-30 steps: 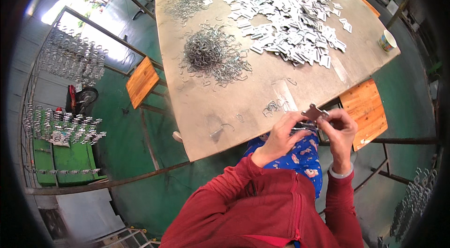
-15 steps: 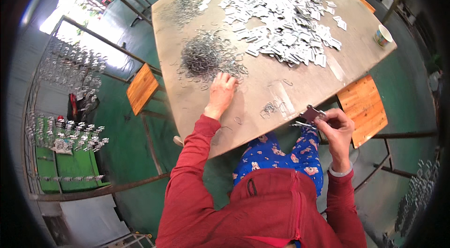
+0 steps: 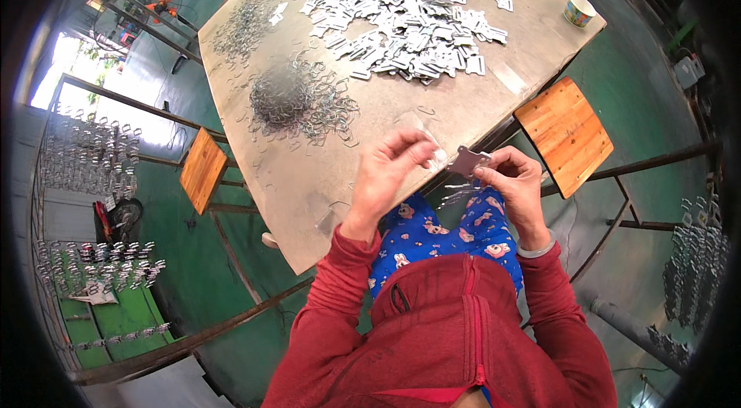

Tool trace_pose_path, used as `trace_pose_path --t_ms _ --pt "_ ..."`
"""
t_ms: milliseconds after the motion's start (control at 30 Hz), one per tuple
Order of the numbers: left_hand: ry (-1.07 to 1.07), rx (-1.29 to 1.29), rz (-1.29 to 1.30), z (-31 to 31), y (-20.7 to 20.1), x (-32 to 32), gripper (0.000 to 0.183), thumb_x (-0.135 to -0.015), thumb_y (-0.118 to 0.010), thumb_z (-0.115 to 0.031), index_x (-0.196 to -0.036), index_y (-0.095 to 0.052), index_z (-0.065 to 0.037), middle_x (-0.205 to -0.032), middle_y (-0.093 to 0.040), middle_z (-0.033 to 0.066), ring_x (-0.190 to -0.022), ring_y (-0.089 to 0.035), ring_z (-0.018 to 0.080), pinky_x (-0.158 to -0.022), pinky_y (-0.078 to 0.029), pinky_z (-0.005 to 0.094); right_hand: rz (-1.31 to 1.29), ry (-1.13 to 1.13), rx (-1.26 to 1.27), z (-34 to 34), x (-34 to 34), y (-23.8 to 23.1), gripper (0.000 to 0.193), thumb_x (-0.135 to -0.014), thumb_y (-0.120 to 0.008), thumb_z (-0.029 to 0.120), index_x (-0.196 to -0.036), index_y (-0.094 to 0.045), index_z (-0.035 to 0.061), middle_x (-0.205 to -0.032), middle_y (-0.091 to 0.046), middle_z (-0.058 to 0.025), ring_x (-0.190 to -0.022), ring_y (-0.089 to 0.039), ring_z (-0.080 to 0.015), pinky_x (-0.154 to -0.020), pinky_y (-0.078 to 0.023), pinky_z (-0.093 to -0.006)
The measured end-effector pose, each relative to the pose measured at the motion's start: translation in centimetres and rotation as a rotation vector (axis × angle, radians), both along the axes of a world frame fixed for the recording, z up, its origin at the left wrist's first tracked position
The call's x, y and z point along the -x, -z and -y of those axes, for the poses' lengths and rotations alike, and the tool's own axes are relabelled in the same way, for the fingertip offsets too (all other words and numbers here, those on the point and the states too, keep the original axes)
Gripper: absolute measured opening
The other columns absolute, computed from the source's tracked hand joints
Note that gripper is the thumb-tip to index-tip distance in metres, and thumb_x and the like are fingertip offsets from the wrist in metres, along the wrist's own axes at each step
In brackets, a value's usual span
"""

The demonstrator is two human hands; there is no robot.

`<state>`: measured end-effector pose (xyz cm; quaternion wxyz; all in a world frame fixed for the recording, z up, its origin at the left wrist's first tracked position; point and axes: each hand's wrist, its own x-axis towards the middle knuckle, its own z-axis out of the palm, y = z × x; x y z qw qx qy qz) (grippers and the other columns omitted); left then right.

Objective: The person picks up metal clips and attaches one clip to each metal plate before hanging the assembled parts onto a metal rack.

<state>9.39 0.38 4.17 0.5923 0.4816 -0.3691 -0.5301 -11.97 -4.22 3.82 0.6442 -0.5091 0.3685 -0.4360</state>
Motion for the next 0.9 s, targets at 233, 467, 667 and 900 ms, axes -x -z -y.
trace_pose_path --t_ms 233,467,667,900 --pt "0.042 0.09 -0.05 0.4 -0.6 2.6 0.016 -0.085 -0.069 -0.011 -0.098 -0.065 -0.002 -0.094 -0.063 0.0019 -0.086 -0.058 0.0074 -0.077 -0.047 0.0208 0.008 -0.004 -0.016 -0.5 -0.1 0.8 0.013 -0.074 -0.073 -0.002 -0.081 -0.063 0.0012 -0.073 -0.063 -0.0009 -0.065 -0.056 -0.0056 -0.06 -0.044 -0.0194" --pt "-0.039 0.043 -0.084 0.1 -0.6 3.9 0.014 -0.088 -0.064 -0.009 -0.099 -0.062 0.0 -0.095 -0.064 0.0068 -0.091 -0.058 0.0101 -0.081 -0.048 0.0249 -0.087 0.038 0.098 -0.5 -0.3 1.1 0.011 -0.075 -0.072 -0.003 -0.084 -0.066 0.0 -0.075 -0.064 -0.0005 -0.066 -0.056 -0.0059 -0.06 -0.044 -0.0201" --pt "-0.083 0.14 0.052 -0.4 -0.1 5.7 0.009 -0.092 -0.057 -0.005 -0.099 -0.054 0.0 -0.1 -0.064 0.0121 -0.097 -0.06 0.0168 -0.088 -0.047 0.0305 -0.16 -0.043 0.39 1.5 0.7 1.8 0.013 -0.075 -0.068 -0.004 -0.088 -0.068 -0.0012 -0.076 -0.065 -0.0025 -0.066 -0.057 -0.0084 -0.06 -0.044 -0.0208" --pt "-0.034 0.262 0.135 -0.3 0.7 6.7 0.01 -0.089 -0.057 0.003 -0.098 -0.055 0.0 -0.097 -0.062 0.0109 -0.098 -0.06 0.0204 -0.087 -0.048 0.0336 -0.448 0.056 0.157 16.7 0.4 6.5 0.043 -0.088 -0.061 0.028 -0.12 -0.058 0.0 -0.084 -0.067 -0.0094 -0.066 -0.059 -0.0114 -0.052 -0.046 -0.0225"
